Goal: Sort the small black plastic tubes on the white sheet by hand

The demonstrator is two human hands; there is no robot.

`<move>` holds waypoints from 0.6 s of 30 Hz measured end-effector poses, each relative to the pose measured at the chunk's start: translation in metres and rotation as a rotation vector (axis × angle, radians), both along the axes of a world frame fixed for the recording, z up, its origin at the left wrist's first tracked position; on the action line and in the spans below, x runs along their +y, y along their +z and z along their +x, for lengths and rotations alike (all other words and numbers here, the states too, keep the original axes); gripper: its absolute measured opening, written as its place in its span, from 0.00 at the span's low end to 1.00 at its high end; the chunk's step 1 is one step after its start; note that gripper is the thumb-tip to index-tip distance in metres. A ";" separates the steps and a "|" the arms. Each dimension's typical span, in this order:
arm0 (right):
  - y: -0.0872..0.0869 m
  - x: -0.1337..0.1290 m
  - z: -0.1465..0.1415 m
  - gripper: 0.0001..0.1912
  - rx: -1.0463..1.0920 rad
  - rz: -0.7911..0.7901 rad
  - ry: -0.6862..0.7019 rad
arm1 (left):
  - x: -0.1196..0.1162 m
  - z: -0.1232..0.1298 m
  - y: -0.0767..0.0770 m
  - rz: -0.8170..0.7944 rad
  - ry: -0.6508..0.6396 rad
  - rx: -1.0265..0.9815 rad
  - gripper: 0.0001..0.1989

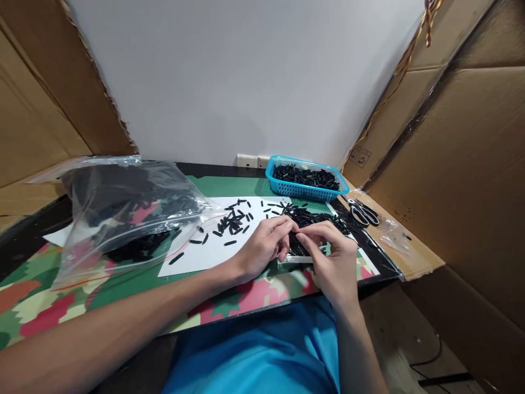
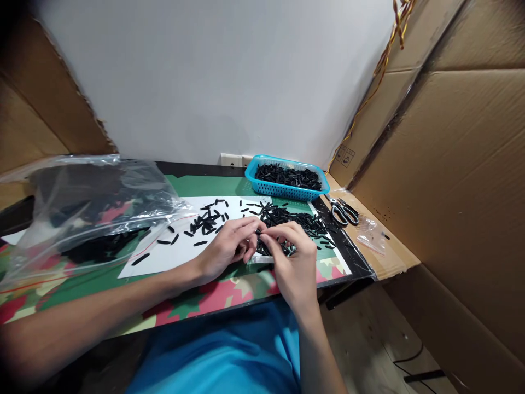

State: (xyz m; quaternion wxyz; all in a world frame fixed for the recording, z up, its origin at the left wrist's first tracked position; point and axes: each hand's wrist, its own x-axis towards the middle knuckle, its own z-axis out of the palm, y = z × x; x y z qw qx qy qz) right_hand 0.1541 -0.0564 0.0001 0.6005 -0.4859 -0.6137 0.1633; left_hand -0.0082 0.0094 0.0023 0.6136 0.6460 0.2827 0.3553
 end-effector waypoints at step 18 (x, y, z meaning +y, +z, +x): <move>-0.005 0.007 0.005 0.07 0.220 -0.125 0.030 | -0.003 -0.001 -0.001 0.087 0.027 -0.067 0.21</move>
